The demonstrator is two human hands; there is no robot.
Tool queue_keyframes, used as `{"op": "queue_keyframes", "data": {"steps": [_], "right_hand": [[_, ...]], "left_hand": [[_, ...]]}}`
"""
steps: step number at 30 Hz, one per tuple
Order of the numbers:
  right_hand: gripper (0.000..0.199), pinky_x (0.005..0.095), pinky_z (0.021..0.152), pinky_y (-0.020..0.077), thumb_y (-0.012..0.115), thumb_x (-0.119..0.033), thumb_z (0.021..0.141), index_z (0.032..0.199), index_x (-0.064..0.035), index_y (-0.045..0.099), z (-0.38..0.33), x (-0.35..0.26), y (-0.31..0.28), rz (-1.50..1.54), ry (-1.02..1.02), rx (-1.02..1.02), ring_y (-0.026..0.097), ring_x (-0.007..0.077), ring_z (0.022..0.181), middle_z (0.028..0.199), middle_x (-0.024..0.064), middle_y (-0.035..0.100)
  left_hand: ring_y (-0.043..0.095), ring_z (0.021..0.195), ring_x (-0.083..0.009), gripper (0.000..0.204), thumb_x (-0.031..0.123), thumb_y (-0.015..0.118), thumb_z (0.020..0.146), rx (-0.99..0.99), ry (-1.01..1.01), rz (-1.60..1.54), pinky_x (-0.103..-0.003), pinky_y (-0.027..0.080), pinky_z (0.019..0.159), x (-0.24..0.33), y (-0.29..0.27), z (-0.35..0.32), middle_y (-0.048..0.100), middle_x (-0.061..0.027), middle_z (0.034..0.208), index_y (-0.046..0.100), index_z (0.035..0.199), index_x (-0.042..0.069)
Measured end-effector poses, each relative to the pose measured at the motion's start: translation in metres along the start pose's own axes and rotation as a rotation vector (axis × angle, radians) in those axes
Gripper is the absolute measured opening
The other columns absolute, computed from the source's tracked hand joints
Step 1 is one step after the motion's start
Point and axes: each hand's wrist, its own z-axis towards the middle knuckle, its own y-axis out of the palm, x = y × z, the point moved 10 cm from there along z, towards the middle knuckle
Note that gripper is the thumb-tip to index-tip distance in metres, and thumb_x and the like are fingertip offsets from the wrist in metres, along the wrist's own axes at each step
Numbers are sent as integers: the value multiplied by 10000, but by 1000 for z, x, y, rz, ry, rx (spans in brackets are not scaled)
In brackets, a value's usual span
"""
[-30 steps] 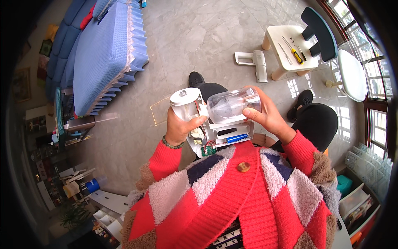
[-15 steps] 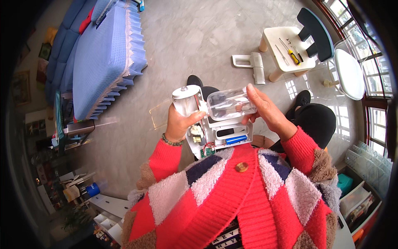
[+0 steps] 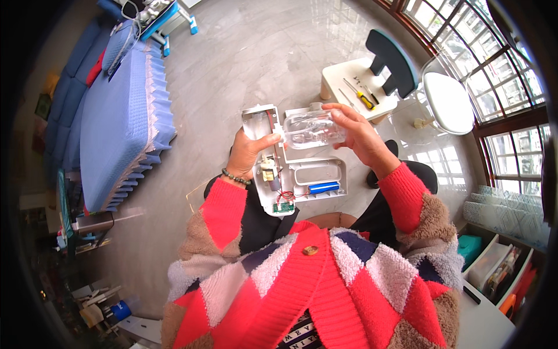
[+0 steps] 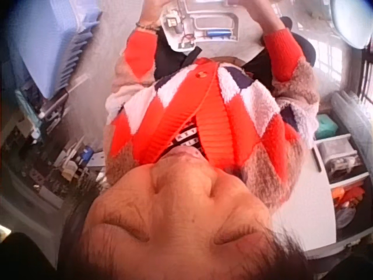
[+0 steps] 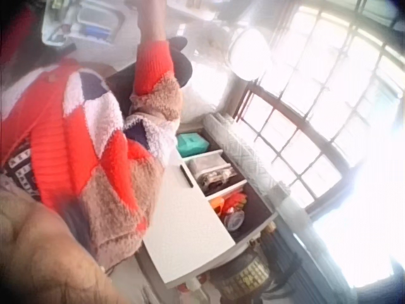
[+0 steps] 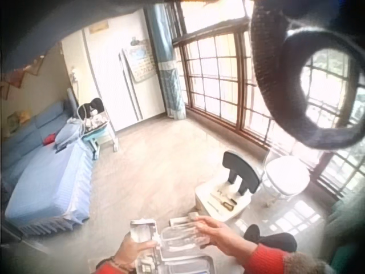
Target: The person assembles a white handheld appliance by inserting a transparent water tank, connecting a tube, and attaching the outer casing. They then press a button to activate a blue indicator light.
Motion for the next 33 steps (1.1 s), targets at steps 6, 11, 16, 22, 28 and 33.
{"op": "queue_keyframes", "data": {"steps": [6, 11, 16, 22, 28, 33], "right_hand": [[724, 405, 969, 465, 606, -476, 933, 1477, -62, 369, 19, 15, -29, 289, 14, 95, 468, 288, 1281, 1458, 147, 415], [727, 422, 890, 479, 576, -517, 944, 1479, -75, 360, 37, 36, -48, 59, 301, 78, 577, 244, 1135, 1406, 144, 460], [735, 454, 946, 463, 607, -455, 929, 1492, -64, 342, 51, 13, -49, 146, 4, 79, 517, 291, 1230, 1362, 168, 478], [678, 376, 849, 513, 598, -504, 925, 1409, -59, 430, 58, 30, -52, 116, 189, 97, 592, 275, 1102, 1323, 162, 502], [649, 295, 697, 526, 530, -525, 952, 1405, -70, 435, 54, 40, -54, 180, 274, 118, 685, 257, 897, 1198, 129, 614], [668, 315, 737, 547, 558, -495, 935, 1418, -53, 421, 56, 32, -51, 82, 145, 51, 670, 256, 988, 1279, 154, 579]], "left_hand": [[700, 786, -222, 344, 51, 716, 816, -28, -55, -47, -369, 611, 707, -17, -2, 42, 650, -98, 929, 558, 1121, 15], [696, 782, -215, 323, 54, 724, 810, -55, -8, 138, -360, 600, 691, -26, 1, 73, 651, -87, 912, 570, 1092, 18], [699, 783, -216, 328, 81, 733, 803, -46, -50, 50, -349, 599, 688, -28, -11, 82, 657, -94, 914, 572, 1082, 21], [693, 780, -207, 347, 76, 726, 806, -3, -28, 65, -348, 593, 689, -27, -11, 85, 654, -94, 916, 570, 1110, 23], [692, 777, -205, 339, 57, 724, 805, -30, -63, 55, -345, 595, 689, -28, -13, 84, 659, -96, 909, 572, 1106, 22], [692, 768, -205, 322, 51, 726, 802, -19, -74, 76, -350, 597, 683, -27, -15, 82, 655, -91, 897, 576, 1085, 19]]}}
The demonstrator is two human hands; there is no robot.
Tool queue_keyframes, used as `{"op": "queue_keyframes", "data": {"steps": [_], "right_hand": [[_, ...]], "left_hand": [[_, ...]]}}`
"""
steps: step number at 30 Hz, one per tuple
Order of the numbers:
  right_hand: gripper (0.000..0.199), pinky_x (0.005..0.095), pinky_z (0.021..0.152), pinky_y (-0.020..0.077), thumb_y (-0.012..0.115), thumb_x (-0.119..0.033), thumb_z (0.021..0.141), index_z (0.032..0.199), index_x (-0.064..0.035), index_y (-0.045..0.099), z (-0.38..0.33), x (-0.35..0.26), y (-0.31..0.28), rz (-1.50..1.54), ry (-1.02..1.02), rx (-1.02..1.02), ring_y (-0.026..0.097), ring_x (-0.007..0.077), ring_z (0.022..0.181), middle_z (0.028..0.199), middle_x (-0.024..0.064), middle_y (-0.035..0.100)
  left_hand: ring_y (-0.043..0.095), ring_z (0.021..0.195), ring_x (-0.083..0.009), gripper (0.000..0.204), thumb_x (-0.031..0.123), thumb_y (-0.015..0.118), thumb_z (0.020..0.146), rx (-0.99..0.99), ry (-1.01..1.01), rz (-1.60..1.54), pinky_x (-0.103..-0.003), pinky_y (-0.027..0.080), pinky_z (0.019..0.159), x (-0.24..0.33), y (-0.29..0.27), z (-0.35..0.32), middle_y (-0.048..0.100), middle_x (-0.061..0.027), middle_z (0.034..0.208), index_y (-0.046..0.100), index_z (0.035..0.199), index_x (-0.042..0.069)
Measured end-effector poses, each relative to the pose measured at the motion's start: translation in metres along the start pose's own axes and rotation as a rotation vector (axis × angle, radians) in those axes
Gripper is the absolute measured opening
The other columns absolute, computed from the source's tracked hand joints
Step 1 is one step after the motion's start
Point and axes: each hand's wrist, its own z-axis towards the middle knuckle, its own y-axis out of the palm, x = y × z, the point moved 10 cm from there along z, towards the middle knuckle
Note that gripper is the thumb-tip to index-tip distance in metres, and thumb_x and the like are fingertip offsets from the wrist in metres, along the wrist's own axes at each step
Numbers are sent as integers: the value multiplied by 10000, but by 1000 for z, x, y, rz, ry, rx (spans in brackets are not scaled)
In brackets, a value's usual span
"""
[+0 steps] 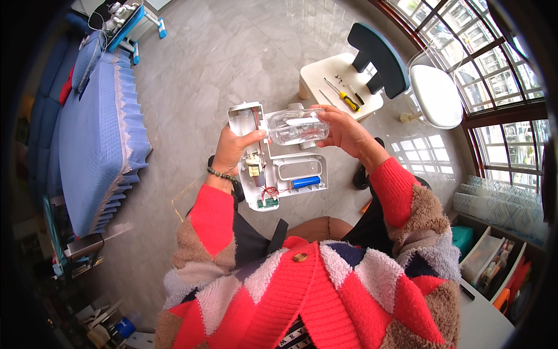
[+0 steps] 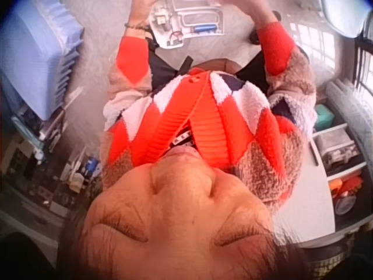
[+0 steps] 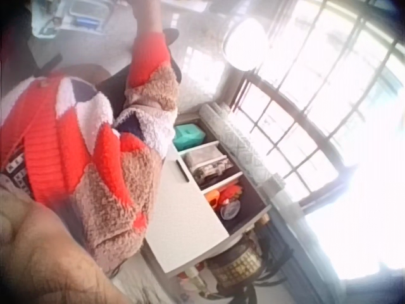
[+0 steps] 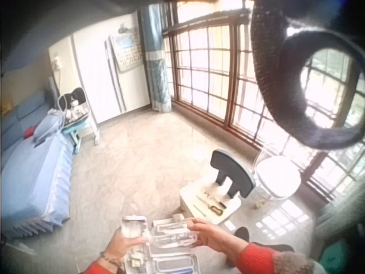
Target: The person assembles a white handheld appliance by inserting a transparent water tank, connecting a tube, and attaching the outer casing. They then press a button to activate a blue indicator light.
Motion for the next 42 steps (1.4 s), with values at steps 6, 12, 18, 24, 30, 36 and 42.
{"op": "queue_keyframes", "data": {"steps": [6, 12, 18, 24, 30, 36, 42], "right_hand": [[688, 369, 758, 570, 546, -550, 938, 1397, -48, 446, 11, 31, 3, -63, 185, -46, 660, 243, 1030, 1308, 164, 576], [773, 409, 924, 524, 723, -371, 885, 1458, 7, 367, 7, 43, 16, 11, 153, -226, 617, 249, 1164, 1235, 159, 626], [978, 346, 983, 448, 862, -326, 720, 1496, -19, 351, -14, 60, 48, -403, 171, -620, 588, 233, 1159, 1326, 136, 595], [822, 342, 981, 441, 877, -311, 681, 1343, -8, 495, -32, 69, 83, -719, 41, -680, 570, 228, 1176, 1267, 135, 615], [809, 343, 943, 469, 813, -421, 747, 1339, 23, 487, -79, 39, 103, -153, 180, -611, 585, 215, 1164, 1261, 144, 615], [736, 333, 960, 443, 784, -392, 803, 1340, 14, 486, -111, 33, 139, -354, 15, -885, 564, 197, 1099, 1181, 113, 600], [825, 394, 1011, 472, 757, -398, 833, 1457, -17, 374, -135, 70, 150, 115, 288, -855, 542, 270, 1223, 1305, 153, 556]], "left_hand": [[667, 797, -158, 342, 13, 747, 784, -11, -30, 88, -311, 560, 720, -1, -1, -1, 662, -50, 938, 604, 1096, 20], [632, 876, -122, 432, 53, 782, 752, -45, -59, 243, -289, 528, 768, -1, -6, -1, 656, -21, 973, 612, 1148, 23], [664, 813, -145, 424, 71, 786, 754, -227, -20, 411, -305, 548, 743, 4, 3, -22, 656, -46, 961, 595, 1127, 6], [629, 912, -133, 535, 96, 813, 720, -308, -63, 522, -300, 516, 824, 11, 21, -49, 650, -39, 1023, 575, 1192, 16], [593, 969, -126, 569, 148, 835, 705, -334, -11, 636, -296, 485, 868, 65, 44, -78, 646, -38, 1052, 578, 1197, 24], [593, 970, -127, 550, 162, 831, 703, -422, -21, 699, -294, 485, 868, 84, 71, -112, 649, -33, 1043, 588, 1177, 24], [589, 1002, -143, 597, 178, 838, 680, -447, -109, 793, -304, 475, 902, 80, 74, -135, 646, -55, 1083, 579, 1193, 19]]}}
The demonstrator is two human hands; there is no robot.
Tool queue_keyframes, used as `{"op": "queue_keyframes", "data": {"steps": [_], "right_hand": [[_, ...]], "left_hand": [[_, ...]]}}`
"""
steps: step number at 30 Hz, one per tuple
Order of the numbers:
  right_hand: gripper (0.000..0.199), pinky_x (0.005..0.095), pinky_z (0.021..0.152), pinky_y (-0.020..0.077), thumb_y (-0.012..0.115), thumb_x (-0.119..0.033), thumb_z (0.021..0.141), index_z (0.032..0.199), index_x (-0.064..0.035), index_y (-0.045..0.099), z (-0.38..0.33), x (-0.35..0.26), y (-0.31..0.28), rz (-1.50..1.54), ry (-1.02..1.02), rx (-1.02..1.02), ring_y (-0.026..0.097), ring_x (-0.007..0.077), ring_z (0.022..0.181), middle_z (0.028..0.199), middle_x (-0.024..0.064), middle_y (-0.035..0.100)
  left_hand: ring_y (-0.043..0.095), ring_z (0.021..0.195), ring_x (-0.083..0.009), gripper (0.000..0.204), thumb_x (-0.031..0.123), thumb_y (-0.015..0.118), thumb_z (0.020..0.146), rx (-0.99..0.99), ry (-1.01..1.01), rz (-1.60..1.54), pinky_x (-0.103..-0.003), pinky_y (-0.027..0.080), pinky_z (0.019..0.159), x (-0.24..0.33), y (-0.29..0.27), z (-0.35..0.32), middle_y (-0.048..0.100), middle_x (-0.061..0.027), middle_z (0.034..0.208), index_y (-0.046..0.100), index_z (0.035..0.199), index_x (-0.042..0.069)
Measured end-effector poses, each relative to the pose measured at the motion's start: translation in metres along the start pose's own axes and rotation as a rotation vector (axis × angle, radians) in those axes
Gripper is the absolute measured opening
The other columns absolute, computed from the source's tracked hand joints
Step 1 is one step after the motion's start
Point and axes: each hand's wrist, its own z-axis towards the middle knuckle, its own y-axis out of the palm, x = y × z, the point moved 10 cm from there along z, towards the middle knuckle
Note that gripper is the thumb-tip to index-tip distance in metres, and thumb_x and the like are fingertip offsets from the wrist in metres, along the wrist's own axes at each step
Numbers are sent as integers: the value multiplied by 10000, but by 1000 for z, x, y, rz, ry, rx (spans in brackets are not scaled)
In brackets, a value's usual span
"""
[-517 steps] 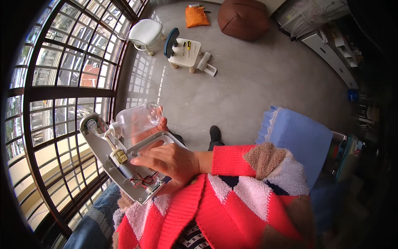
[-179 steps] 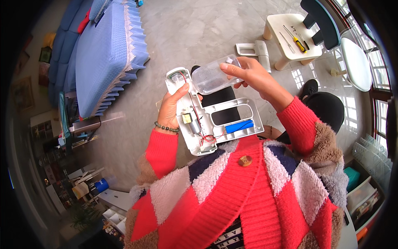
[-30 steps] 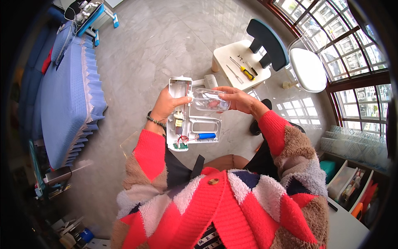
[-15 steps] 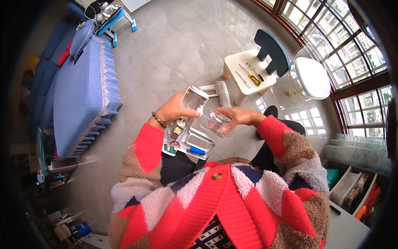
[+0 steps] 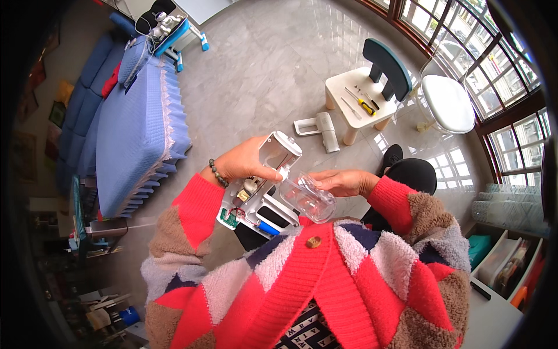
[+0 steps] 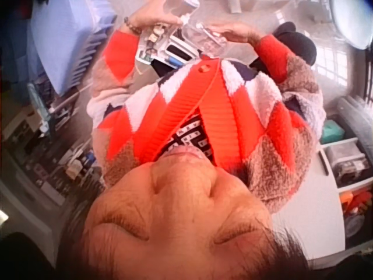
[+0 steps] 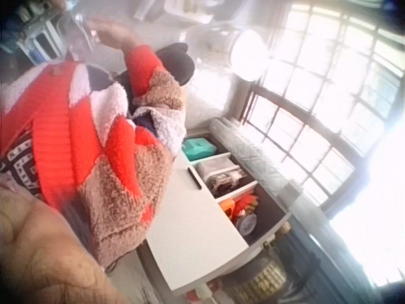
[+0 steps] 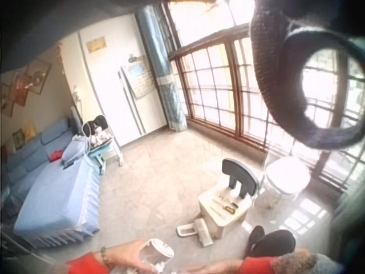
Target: The person assembles a white handheld appliance by inserting a transparent water tank, connecting a tube, and attaching the outer casing. They then press a button to activate a blue indicator light.
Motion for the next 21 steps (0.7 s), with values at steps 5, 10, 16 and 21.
{"op": "queue_keyframes", "data": {"steps": [5, 10, 16, 21], "right_hand": [[907, 382, 1000, 481, 770, -412, 817, 1487, 4, 321, 7, 8, 6, -47, -83, -100, 597, 257, 1162, 1336, 179, 545], [823, 392, 1012, 471, 732, -415, 849, 1449, 14, 369, 13, 15, -1, -107, -138, -12, 603, 233, 1121, 1336, 170, 546], [707, 425, 999, 489, 621, -360, 941, 1475, 7, 337, 8, 24, 1, 107, -109, -56, 587, 259, 1186, 1410, 195, 493], [799, 383, 1003, 474, 735, -377, 850, 1445, 16, 374, 15, 23, 4, 24, -131, -47, 601, 218, 1135, 1315, 139, 554]], "left_hand": [[589, 1012, -147, 612, 178, 843, 670, 8, -65, -90, -309, 469, 917, -13, 7, -11, 646, -60, 1093, 578, 1197, 14], [593, 1011, -145, 603, 169, 841, 673, 25, -72, -87, -309, 472, 916, -23, 7, -12, 648, -50, 1088, 581, 1196, 19], [594, 1006, -139, 579, 140, 828, 685, 13, -63, -136, -306, 477, 902, -33, 7, -17, 648, -43, 1088, 584, 1196, 19], [574, 1019, -126, 580, 154, 829, 705, -10, -68, -102, -298, 467, 914, -38, 8, -16, 640, -32, 1094, 578, 1213, 31]]}}
